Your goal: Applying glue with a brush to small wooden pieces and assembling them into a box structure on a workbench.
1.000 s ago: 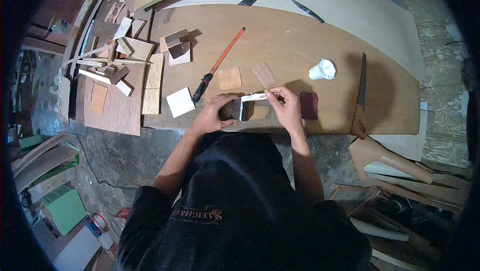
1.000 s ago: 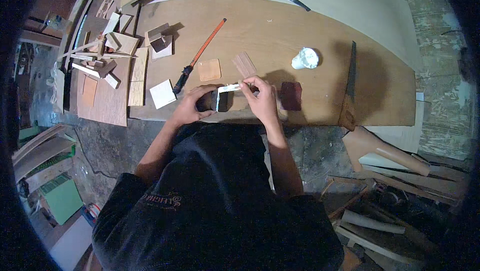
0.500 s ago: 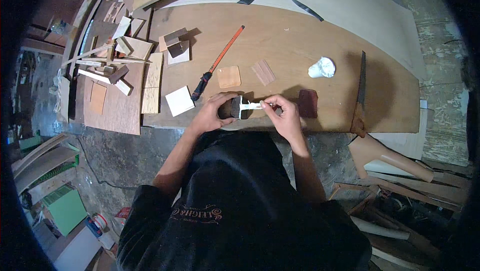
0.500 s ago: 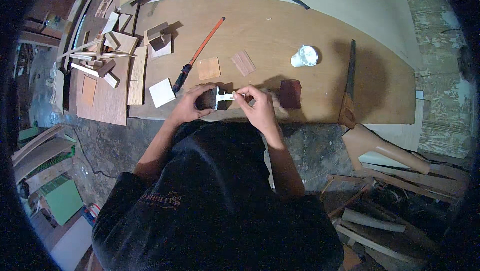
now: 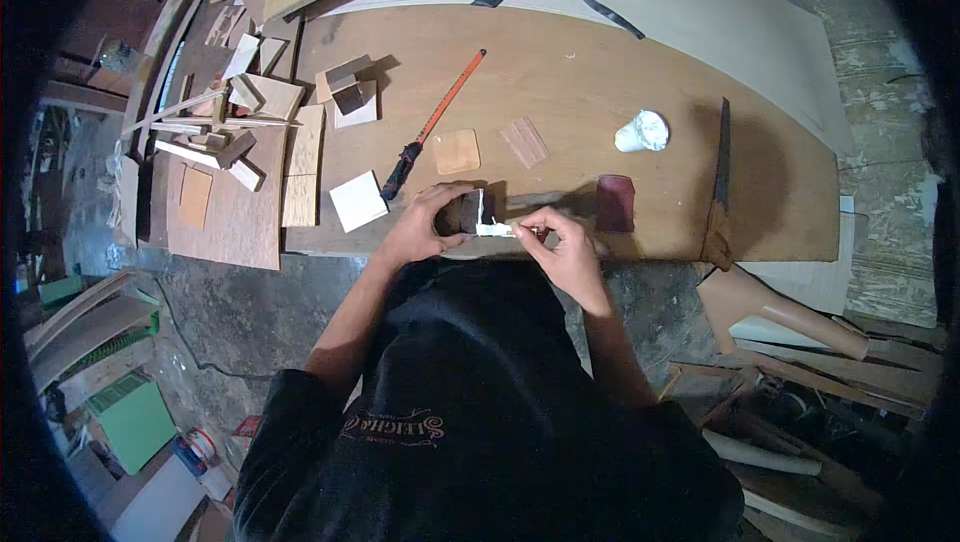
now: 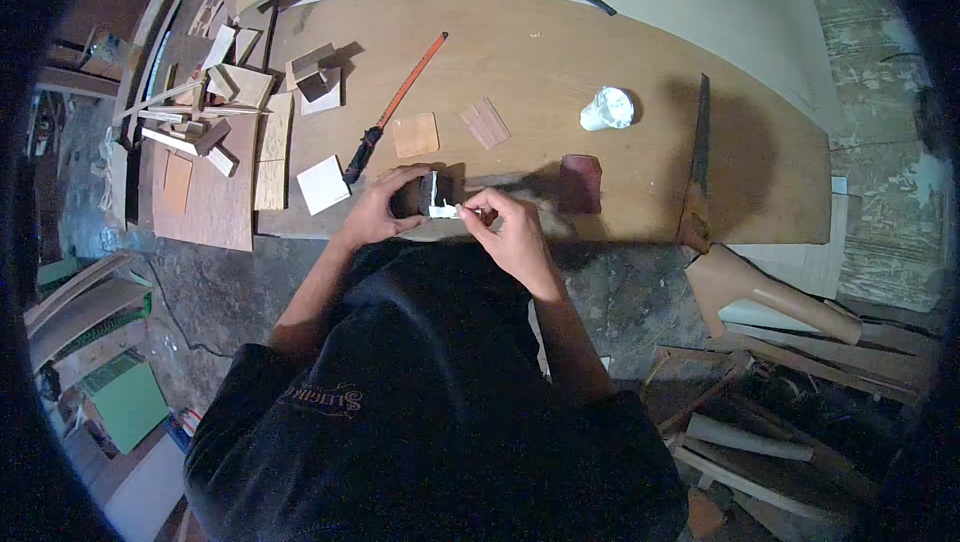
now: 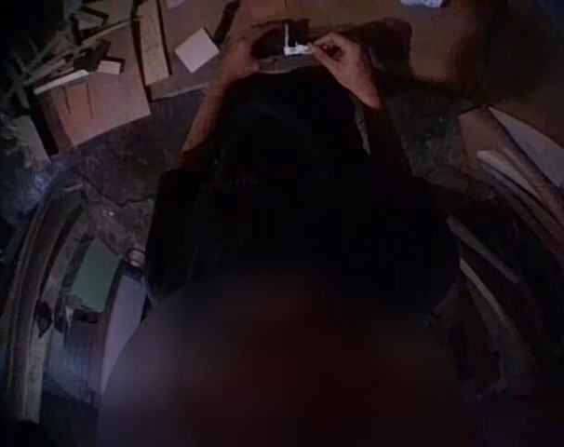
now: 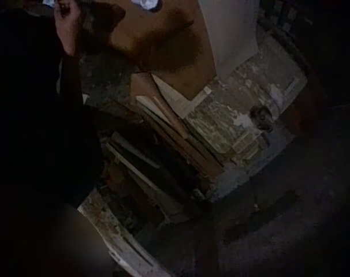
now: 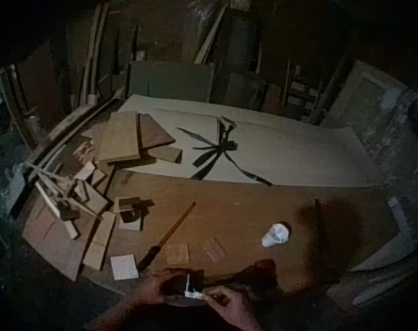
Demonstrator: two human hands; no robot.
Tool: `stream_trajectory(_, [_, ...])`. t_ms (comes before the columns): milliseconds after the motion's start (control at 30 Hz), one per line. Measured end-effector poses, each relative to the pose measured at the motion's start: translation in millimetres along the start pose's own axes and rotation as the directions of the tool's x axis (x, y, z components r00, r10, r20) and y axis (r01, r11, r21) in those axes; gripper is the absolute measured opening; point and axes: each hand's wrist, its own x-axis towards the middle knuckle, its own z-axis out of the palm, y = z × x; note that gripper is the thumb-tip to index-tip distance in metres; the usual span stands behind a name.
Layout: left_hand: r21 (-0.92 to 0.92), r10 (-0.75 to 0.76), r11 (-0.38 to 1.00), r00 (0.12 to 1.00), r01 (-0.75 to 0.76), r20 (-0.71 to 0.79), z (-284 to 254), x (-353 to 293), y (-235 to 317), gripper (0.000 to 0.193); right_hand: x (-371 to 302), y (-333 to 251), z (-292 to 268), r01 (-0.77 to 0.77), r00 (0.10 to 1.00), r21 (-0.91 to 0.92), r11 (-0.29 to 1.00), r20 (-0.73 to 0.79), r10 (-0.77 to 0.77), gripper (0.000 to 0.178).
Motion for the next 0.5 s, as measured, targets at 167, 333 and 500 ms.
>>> stream_trajectory(167, [-0.003,0.010,1.000,1.000,-0.010,-0.006,-0.4,-0.4,0.7,0.073,1.0,1.9,-0.9,0.022,1.000,-0.002,1.000,-0.018,-0.022,0.008])
stream_trajectory(333, [0.022,-0.001,1.000,1.000,0.001,0.006,-1.5,-0.7,1.8,0.074,5.2,4.1,0.4,0.019,0.998,-0.001,1.000,-0.060,-0.019,0.008])
stream_trajectory(500, [0.018,-0.003,1.000,1.000,0.003,0.003,-1.0,-0.4,1.1,0.074,11.7,8.3,0.8,0.040,0.995,0.022,0.999,-0.089,-0.038,0.009])
